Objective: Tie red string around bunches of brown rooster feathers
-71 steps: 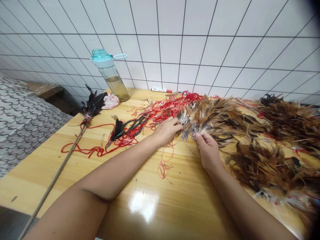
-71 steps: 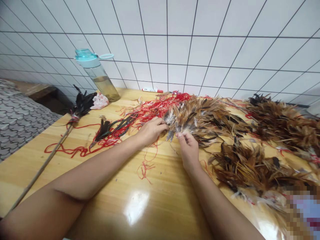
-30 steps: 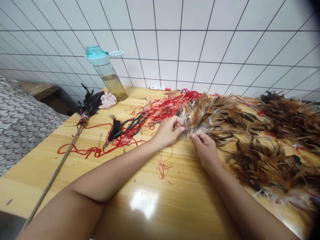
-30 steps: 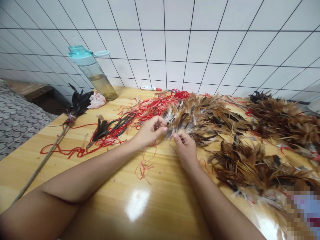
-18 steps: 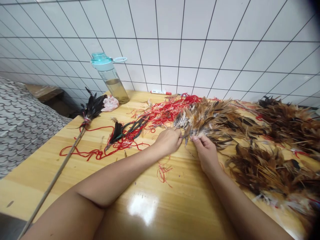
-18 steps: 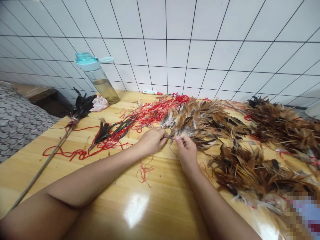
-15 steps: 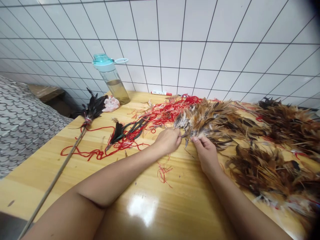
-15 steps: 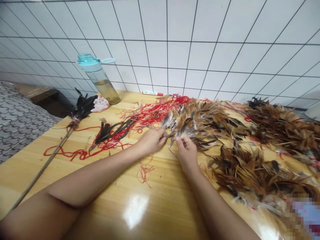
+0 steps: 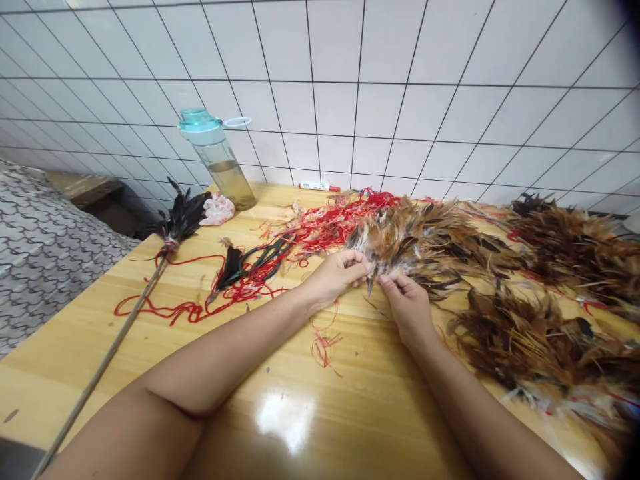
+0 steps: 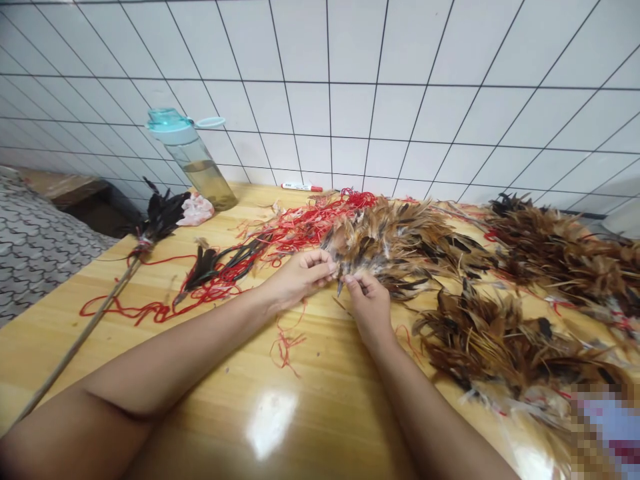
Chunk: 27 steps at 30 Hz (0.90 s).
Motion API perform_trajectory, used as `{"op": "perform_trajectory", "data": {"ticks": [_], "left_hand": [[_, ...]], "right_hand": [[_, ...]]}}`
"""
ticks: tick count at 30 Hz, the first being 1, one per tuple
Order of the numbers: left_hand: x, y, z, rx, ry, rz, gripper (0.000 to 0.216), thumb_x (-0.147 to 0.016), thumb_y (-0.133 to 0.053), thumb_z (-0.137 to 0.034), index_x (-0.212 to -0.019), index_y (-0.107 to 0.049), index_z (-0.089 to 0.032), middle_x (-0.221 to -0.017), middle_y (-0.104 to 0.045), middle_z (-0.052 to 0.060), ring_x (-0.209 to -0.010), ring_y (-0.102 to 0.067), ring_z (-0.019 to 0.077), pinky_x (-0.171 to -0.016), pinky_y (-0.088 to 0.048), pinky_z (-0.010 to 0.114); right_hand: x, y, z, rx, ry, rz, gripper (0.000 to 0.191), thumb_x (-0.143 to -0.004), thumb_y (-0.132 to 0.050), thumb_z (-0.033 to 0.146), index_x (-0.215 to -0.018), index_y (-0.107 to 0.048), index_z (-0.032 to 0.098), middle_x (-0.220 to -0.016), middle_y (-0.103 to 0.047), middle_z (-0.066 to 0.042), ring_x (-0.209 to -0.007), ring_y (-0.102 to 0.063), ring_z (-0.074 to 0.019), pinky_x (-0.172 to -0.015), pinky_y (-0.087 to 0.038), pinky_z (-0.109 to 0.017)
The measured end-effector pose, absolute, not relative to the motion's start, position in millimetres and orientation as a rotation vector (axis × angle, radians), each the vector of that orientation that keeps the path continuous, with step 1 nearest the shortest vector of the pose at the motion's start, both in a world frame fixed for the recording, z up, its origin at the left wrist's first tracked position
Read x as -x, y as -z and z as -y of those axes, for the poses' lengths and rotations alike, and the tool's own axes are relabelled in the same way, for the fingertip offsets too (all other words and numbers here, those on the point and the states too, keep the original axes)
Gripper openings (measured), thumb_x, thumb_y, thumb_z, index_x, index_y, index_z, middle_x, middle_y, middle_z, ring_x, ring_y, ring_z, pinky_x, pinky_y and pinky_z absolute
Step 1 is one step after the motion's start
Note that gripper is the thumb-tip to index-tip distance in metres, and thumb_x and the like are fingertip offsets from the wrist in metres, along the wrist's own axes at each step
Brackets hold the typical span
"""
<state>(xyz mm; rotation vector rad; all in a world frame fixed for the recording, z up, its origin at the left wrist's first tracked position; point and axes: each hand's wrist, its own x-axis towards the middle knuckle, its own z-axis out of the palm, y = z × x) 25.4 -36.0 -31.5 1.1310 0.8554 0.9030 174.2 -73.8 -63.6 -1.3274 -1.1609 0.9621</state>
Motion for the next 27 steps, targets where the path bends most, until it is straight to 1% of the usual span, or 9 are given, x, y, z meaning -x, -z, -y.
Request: {"op": "perform_trajectory", "data": {"ticks": [4, 6, 11, 18, 20, 23, 25, 27], "left_hand": [[-29, 37, 39, -1.090, -0.924, -0.823, 0.034, -0.065, -0.075, -0.038, -0.071, -0.051, -0.014, -0.061, -0.048, -0.005, -0.053, -0.038, 0.0038, -0.054, -0.028, 0.020], [-30, 39, 39, -1.096, -0.942, -0.841, 0.034, -0.065, -0.074, -0.039, -0.071, -0.051, -0.015, -0.060, -0.048, -0.006, -0.053, -0.039, 0.0042, -0.054, -0.028, 0.020], [-31, 39, 41, -1.147, -0.957, -0.843, 0.031, -0.068, -0.074, -0.037, -0.072, -0.053, -0.014, -0.062, -0.049, -0.005, -0.056, -0.038, 0.0044, -0.056, -0.027, 0.021], [-31, 42, 42, -1.185, -0.945, -0.819, 0.027, -0.070, -0.072, -0.034, -0.074, -0.055, -0.014, -0.065, -0.050, -0.005, -0.061, -0.043, 0.0058, -0.062, -0.031, 0.021], [-30, 44, 39, -1.234, -0.939, -0.840, 0.024, -0.072, -0.070, -0.033, -0.076, -0.055, -0.014, -0.067, -0.053, -0.004, -0.064, -0.047, 0.0071, -0.064, -0.035, 0.021], [-24, 43, 33, -1.430, -0.967, -0.961, 0.016, -0.078, -0.062, -0.030, -0.080, -0.057, -0.014, -0.074, -0.058, -0.001, -0.069, -0.051, 0.0093, -0.068, -0.038, 0.023], [-19, 41, 30, -1.686, -0.950, -1.072, 0.011, -0.081, -0.057, -0.026, -0.081, -0.059, -0.015, -0.076, -0.059, 0.000, -0.070, -0.051, 0.0107, -0.068, -0.039, 0.024], [-16, 39, 30, -1.988, -0.878, -1.144, 0.009, -0.081, -0.056, -0.023, -0.078, -0.060, -0.016, -0.078, -0.059, 0.002, -0.074, -0.052, 0.0128, -0.070, -0.041, 0.025]], "right_hand": [[-174, 63, 75, 1.351, -0.913, 1.209, 0.023, -0.074, -0.062, 0.039, -0.063, -0.064, 0.019, -0.060, -0.056, 0.002, -0.062, -0.048, -0.0136, -0.063, -0.039, -0.027], [-173, 61, 75, 1.357, -0.895, 1.234, 0.024, -0.074, -0.062, 0.038, -0.061, -0.061, 0.019, -0.058, -0.053, 0.003, -0.061, -0.046, -0.0133, -0.061, -0.037, -0.026], [-173, 62, 75, 1.330, -0.910, 1.271, 0.024, -0.074, -0.062, 0.038, -0.059, -0.060, 0.019, -0.059, -0.051, 0.003, -0.061, -0.045, -0.0133, -0.062, -0.037, -0.026], [-174, 66, 74, 1.302, -0.915, 1.307, 0.025, -0.075, -0.062, 0.037, -0.059, -0.057, 0.019, -0.059, -0.049, 0.003, -0.060, -0.044, -0.0126, -0.061, -0.035, -0.026], [-174, 64, 75, 1.301, -0.940, 1.272, 0.025, -0.075, -0.062, 0.037, -0.059, -0.057, 0.019, -0.058, -0.051, 0.003, -0.060, -0.045, -0.0128, -0.061, -0.036, -0.026], [-173, 60, 75, 1.290, -0.998, 1.190, 0.020, -0.076, -0.062, 0.038, -0.069, -0.064, 0.019, -0.068, -0.062, 0.001, -0.069, -0.053, -0.0151, -0.070, -0.041, -0.028], [-173, 58, 76, 1.279, -1.015, 1.129, 0.020, -0.076, -0.063, 0.038, -0.075, -0.066, 0.019, -0.076, -0.067, -0.001, -0.075, -0.057, -0.0163, -0.077, -0.043, -0.030], [-173, 59, 76, 1.275, -1.023, 1.082, 0.021, -0.076, -0.063, 0.039, -0.078, -0.067, 0.019, -0.079, -0.068, -0.001, -0.078, -0.059, -0.0166, -0.080, -0.044, -0.031]]}}
